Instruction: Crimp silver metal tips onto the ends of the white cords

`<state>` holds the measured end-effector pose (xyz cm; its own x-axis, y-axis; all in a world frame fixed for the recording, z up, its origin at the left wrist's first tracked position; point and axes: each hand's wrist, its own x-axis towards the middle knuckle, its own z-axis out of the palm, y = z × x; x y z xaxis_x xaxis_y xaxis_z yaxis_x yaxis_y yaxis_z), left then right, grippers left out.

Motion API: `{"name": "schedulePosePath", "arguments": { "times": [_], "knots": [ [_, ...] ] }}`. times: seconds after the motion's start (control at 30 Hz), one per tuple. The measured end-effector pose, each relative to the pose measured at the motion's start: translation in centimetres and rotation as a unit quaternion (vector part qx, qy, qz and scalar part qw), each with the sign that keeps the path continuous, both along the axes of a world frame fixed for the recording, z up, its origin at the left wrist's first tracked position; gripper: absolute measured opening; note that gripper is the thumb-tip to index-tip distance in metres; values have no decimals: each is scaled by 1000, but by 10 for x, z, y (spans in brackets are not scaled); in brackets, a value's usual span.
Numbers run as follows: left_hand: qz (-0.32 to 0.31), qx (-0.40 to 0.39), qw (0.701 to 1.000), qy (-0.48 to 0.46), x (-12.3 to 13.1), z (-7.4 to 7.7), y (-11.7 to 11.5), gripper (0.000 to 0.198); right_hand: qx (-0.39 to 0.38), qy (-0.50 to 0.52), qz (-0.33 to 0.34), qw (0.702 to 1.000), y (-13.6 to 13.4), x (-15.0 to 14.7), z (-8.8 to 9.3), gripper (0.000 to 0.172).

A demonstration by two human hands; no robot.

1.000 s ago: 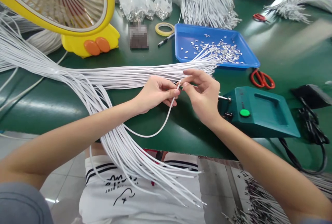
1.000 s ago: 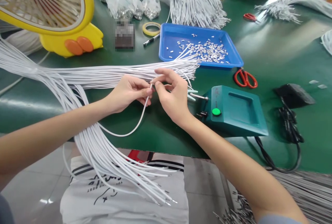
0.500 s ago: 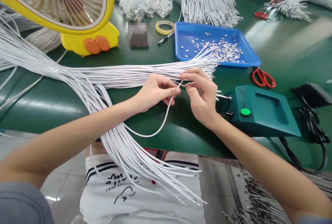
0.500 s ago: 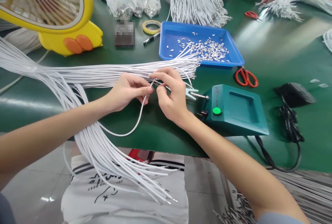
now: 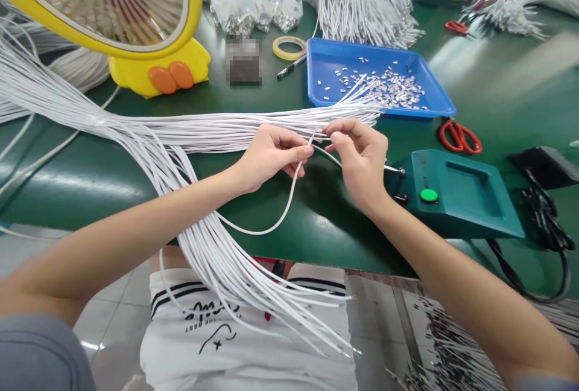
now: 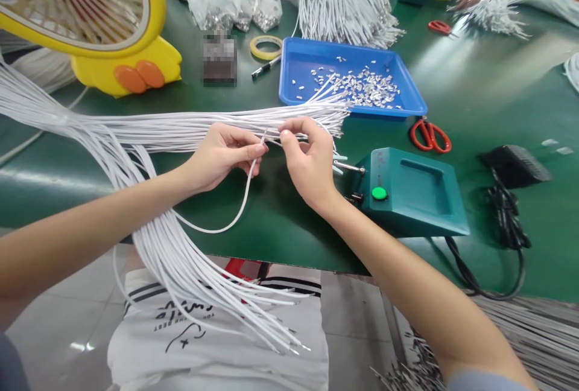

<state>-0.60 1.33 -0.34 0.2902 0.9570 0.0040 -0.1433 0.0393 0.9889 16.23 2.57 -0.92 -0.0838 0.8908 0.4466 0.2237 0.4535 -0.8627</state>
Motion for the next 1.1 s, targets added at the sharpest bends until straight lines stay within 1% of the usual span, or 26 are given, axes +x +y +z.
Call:
{"name": "schedulePosePath", "arguments": {
  "times": [0.1,0.2,0.37,0.47,0.57,0.63,0.7,0.77,0.8,0.83,0.87,0.9,0.93,0.97,1.0,1.03,1.07,1.1],
  "knots": [
    [1,3,1000,-4,1,1,-1,41,-19,9,39,999,0,0,1,10],
    [6,13,1000,0,2,4,-3,41,19,-17,55,998,-3,-2,0,8],
    [7,37,999,13,2,6,-5,39,102,-62,45,992,-7,-2,-1,8],
    [6,55,998,17,2,4,-4,38,126,-75,38,988,-6,-2,0,8],
    [15,64,998,14,2,3,-3,38,148,-94,32,984,-5,-1,2,13],
    [6,62,998,5,2,2,-2,39,160,-106,31,981,-5,-1,4,15],
    [-13,61,998,4,2,0,-3,40,145,-99,37,984,-6,0,6,17],
    [-24,80,996,25,2,-2,-3,39,74,-66,56,994,-8,0,8,17],
    [-16,110,993,46,2,-4,-3,36,20,-41,70,997,-8,0,10,18],
    [4,159,984,78,1,-6,-3,32,-40,-13,85,995,-9,0,11,17],
    [37,228,966,119,0,-8,-2,26,-103,18,101,989,-10,-1,13,17],
    [80,312,932,166,-1,-11,-1,22,-164,51,119,978,-11,-1,15,16],
    [126,399,883,213,-3,-13,1,18,-227,85,140,960,-12,-2,18,15],
    [165,477,825,253,-5,-14,2,17,-291,120,166,935,-12,-2,21,15],
    [191,539,772,279,-6,-16,4,16,-357,153,195,901,-13,-2,25,14],
    [204,581,733,289,-8,-17,6,16,-418,183,226,861,-13,-2,28,13],
    [207,602,716,286,-9,-17,7,17,-468,207,252,821,-14,-2,31,12],
    [203,604,720,273,-9,-16,7,17,-504,224,271,789,-14,-1,34,12]
  ]
}}
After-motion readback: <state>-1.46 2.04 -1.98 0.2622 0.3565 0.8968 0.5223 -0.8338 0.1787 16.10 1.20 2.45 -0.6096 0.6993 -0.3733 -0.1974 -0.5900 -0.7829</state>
